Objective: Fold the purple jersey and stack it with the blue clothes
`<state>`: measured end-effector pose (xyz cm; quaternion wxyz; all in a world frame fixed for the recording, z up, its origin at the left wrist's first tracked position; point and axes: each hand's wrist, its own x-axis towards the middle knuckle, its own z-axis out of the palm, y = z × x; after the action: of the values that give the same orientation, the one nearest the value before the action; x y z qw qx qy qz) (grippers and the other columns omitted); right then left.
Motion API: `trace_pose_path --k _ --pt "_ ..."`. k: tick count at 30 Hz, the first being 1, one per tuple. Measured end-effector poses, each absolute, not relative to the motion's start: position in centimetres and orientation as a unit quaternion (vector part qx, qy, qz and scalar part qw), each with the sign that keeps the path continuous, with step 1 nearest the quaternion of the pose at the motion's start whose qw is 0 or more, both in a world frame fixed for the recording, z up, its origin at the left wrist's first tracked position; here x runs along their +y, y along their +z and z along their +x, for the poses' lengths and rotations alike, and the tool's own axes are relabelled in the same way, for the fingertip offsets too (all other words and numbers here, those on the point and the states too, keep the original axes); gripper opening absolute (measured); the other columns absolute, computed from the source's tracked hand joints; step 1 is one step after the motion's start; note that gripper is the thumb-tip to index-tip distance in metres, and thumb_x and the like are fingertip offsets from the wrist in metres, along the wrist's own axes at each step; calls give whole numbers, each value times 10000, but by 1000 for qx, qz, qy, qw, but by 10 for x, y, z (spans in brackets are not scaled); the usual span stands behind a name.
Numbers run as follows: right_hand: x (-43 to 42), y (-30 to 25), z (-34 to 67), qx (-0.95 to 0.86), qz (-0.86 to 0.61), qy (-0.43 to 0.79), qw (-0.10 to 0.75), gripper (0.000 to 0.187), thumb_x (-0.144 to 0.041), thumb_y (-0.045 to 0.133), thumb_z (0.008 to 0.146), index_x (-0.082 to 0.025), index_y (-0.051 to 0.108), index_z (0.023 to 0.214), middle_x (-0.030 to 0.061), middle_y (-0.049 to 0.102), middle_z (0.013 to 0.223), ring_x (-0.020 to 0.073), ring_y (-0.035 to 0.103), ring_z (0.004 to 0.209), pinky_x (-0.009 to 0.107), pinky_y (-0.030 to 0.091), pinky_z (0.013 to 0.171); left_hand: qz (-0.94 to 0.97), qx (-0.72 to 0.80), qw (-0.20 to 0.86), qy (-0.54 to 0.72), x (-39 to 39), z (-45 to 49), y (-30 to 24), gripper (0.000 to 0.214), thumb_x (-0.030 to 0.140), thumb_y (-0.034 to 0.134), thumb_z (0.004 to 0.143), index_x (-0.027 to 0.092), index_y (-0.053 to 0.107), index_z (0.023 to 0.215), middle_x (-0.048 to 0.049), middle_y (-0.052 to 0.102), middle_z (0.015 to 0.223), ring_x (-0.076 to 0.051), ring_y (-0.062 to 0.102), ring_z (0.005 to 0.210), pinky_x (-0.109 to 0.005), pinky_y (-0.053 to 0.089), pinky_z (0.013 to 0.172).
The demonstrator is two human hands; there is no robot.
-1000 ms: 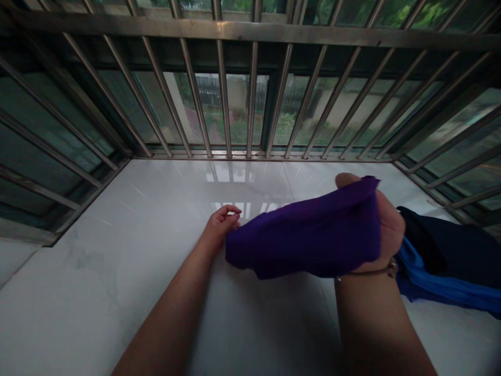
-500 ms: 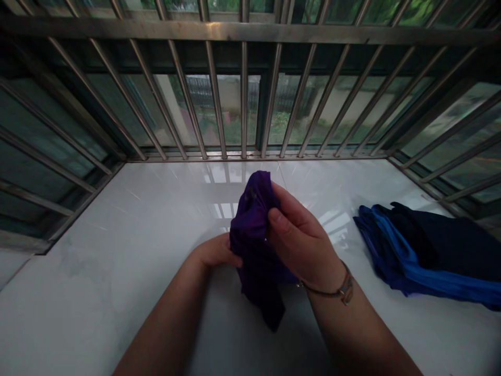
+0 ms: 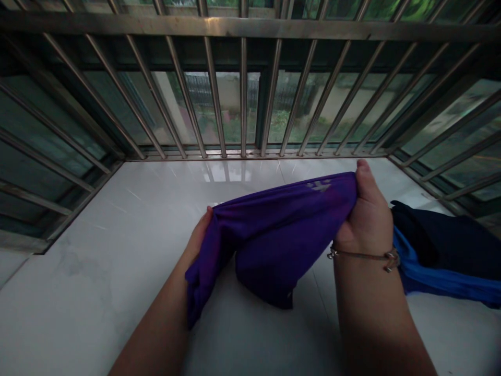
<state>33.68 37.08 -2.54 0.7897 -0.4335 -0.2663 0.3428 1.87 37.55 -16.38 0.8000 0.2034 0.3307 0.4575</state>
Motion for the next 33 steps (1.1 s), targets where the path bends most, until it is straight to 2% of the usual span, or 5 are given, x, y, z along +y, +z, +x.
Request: trace_pose_path --k 7,15,19,22,33 --pt "369 -45 290 -683 -548 115 469 382 -318 743 986 -241 764 1360 117 719 1466 306 630 1419 571 451 1277 133 324 804 481 387 16 -164 747 748 625 991 154 740 1429 -188 783 1387 -381 634 1469 -551 451 1301" --pt "371 -107 243 -812 -510 239 153 867 -333 848 930 -153 466 1687 207 633 1581 328 644 1422 452 515 1186 94 304 790 524 381 15 -158 648 658 553 1075 174 711 1476 -136 828 1297 -346 662 1441 -524 429 1318" --pt "378 -113 251 -813 -514 259 91 302 -302 716 1031 -196 783 1306 139 810 1256 284 760 1143 373 541 993 90 303 773 550 387 8 -159 646 657 525 1088 184 703 1490 -125 826 1309 -330 630 1478 -505 396 1335" --pt "383 -102 261 -813 -490 279 147 212 -240 607 1071 -219 818 1058 65 828 1029 221 752 968 315 506 868 87 275 757 586 391 6 -156 676 678 481 1095 176 703 1489 -126 812 1347 -327 600 1508 -502 380 1341" --pt "352 -24 280 -507 -491 149 692 348 -542 556 1120 -262 707 981 -29 617 760 160 604 715 298 516 753 82 305 667 675 407 27 -163 362 462 600 1107 189 804 1228 -114 838 1260 -280 741 1328 -467 548 1220"
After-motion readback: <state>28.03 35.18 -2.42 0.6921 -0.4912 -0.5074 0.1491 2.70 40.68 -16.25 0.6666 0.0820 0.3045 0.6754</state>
